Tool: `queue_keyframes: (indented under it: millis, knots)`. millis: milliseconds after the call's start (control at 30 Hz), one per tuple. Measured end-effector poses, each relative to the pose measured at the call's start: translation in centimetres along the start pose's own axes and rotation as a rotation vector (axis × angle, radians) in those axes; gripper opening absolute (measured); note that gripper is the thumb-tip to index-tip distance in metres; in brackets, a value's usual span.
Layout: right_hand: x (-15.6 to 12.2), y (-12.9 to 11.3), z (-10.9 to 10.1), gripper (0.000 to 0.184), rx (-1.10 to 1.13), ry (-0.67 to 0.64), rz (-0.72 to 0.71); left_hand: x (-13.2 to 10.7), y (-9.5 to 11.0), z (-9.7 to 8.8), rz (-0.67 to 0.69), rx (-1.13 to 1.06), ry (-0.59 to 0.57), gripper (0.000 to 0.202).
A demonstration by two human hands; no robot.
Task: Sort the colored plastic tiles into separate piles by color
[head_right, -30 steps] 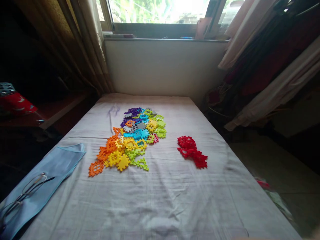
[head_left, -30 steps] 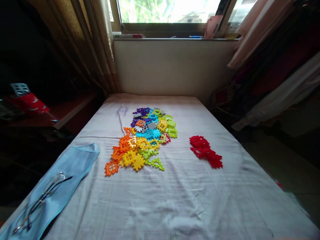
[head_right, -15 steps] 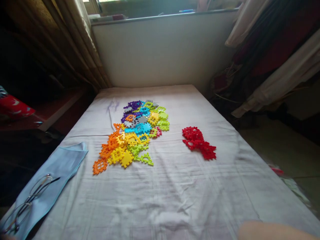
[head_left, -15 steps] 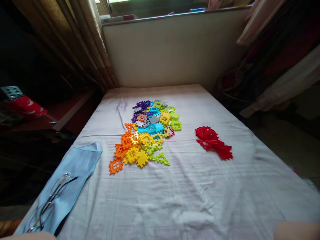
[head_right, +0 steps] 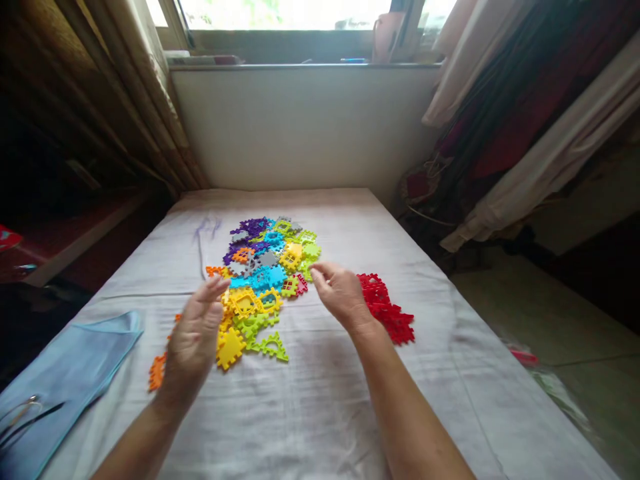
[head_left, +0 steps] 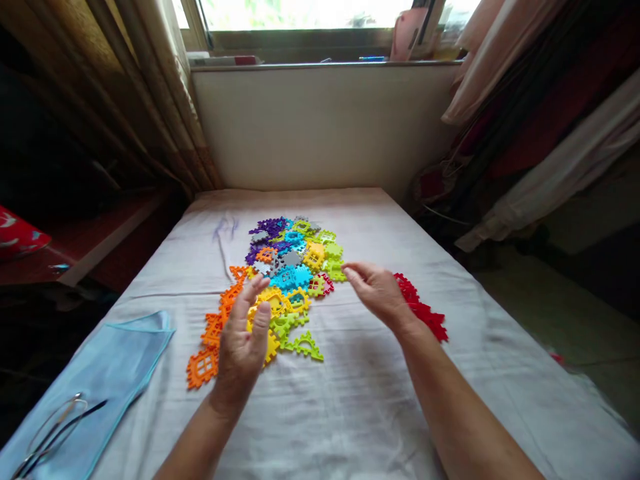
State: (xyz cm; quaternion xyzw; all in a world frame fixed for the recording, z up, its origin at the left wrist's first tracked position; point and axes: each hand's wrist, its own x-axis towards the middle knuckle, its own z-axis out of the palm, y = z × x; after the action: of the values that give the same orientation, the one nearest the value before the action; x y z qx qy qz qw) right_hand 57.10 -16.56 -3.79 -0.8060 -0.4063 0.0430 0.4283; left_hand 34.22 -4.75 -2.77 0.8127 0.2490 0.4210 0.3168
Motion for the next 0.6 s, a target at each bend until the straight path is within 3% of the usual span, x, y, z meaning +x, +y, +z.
queue_keyframes:
  millis: [100, 200, 400, 600]
  knots:
    - [-0.3, 0.2, 2.2, 0.016, -0.131, -0.109, 0.007, -1.2, -1.2, 2.4, 0.259, 0.178, -0.083, 0.040]
    - [-0.8, 0.2, 3.8, 0.016, -0.234, -0.097, -0.110, -2.1, -2.3, 3.9, 0.421, 0.295, -0.160, 0.046]
    - [-1.5, 0.3, 4.6, 0.014, -0.308, -0.036, -0.206, -1.9, -3.0, 4.1, 0.470, 0.292, -0.194, 0.047]
    - [-1.4, 0.8, 3.7, 0.013, -0.240, -0.014, -0.274, -1.8, -3.2, 4.1, 0.470, 0.264, -0.195, 0.042]
